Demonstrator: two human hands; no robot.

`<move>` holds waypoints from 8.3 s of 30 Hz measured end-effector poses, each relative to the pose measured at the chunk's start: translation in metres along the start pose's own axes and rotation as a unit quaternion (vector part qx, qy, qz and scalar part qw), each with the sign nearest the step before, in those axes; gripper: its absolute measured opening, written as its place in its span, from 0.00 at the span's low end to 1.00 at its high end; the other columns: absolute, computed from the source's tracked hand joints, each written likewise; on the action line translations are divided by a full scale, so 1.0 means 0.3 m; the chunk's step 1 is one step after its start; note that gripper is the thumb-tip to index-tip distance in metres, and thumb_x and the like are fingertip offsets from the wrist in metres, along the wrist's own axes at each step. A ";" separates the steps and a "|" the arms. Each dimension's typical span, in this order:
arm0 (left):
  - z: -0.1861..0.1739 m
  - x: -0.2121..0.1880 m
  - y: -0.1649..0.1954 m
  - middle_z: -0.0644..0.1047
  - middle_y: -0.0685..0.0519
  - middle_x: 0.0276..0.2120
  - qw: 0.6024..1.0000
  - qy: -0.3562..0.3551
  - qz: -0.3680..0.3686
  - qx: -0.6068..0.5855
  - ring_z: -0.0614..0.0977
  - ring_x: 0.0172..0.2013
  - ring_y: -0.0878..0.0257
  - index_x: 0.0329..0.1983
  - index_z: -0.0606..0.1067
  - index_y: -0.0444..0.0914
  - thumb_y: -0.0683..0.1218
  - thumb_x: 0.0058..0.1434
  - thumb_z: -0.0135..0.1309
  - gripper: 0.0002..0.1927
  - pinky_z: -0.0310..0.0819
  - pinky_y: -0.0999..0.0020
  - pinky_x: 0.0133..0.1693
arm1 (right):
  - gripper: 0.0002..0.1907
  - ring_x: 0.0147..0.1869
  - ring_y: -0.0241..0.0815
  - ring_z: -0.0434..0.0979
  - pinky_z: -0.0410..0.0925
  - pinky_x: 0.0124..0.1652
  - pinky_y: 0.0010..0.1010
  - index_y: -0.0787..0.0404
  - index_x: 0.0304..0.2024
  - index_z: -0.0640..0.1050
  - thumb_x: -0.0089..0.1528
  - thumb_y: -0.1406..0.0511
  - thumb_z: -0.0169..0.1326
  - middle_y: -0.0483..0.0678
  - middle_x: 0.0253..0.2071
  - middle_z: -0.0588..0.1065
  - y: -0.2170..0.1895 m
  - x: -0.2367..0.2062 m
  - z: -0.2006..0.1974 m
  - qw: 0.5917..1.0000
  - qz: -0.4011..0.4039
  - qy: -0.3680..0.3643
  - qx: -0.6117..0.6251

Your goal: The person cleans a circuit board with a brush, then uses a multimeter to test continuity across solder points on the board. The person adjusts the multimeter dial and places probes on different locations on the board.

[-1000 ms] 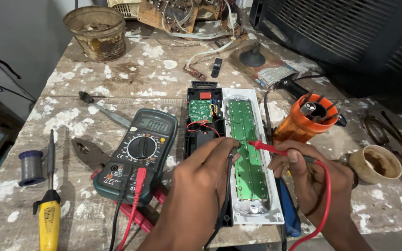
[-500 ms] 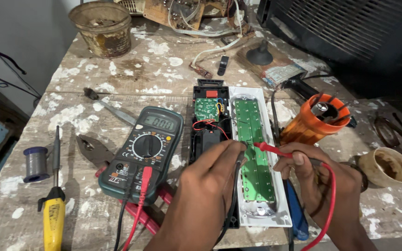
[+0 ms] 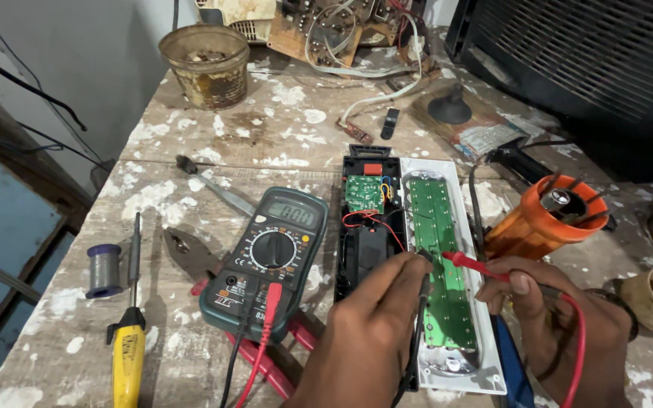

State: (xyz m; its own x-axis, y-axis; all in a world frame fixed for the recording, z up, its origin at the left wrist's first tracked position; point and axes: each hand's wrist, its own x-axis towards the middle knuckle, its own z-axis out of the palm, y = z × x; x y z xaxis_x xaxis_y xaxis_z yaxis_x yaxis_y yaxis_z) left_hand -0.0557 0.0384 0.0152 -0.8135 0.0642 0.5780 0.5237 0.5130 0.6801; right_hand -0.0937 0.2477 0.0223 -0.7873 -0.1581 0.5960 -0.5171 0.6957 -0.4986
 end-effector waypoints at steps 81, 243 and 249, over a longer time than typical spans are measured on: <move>0.008 -0.016 -0.011 0.78 0.35 0.54 0.999 0.038 0.006 -0.032 0.83 0.53 0.43 0.56 0.75 0.26 0.29 0.56 0.55 0.22 0.80 0.61 0.53 | 0.21 0.28 0.36 0.80 0.73 0.26 0.25 0.71 0.39 0.82 0.71 0.60 0.44 0.48 0.28 0.83 -0.015 0.020 -0.004 0.999 0.021 -0.015 -0.025; 0.008 -0.027 -0.023 0.77 0.35 0.55 0.998 0.043 0.027 -0.030 0.83 0.54 0.42 0.58 0.73 0.25 0.29 0.57 0.54 0.23 0.80 0.60 0.54 | 0.20 0.26 0.31 0.81 0.71 0.26 0.22 0.69 0.43 0.81 0.72 0.60 0.43 0.45 0.29 0.83 -0.007 0.014 -0.005 0.999 0.038 -0.029 0.022; 0.008 -0.024 -0.021 0.78 0.36 0.55 0.998 0.044 0.031 -0.034 0.83 0.54 0.42 0.58 0.73 0.25 0.30 0.58 0.54 0.22 0.80 0.61 0.54 | 0.21 0.27 0.32 0.80 0.71 0.25 0.22 0.68 0.41 0.81 0.72 0.59 0.43 0.45 0.28 0.83 -0.009 0.020 -0.008 0.999 0.038 -0.035 0.005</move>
State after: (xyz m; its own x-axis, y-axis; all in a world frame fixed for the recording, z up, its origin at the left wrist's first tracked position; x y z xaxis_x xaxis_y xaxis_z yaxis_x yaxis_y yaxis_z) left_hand -0.0537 0.0368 0.0057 -0.7558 0.0170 0.6546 0.5900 0.4513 0.6695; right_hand -0.0961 0.2465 0.0286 -0.8453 -0.1542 0.5115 -0.4584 0.7011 -0.5462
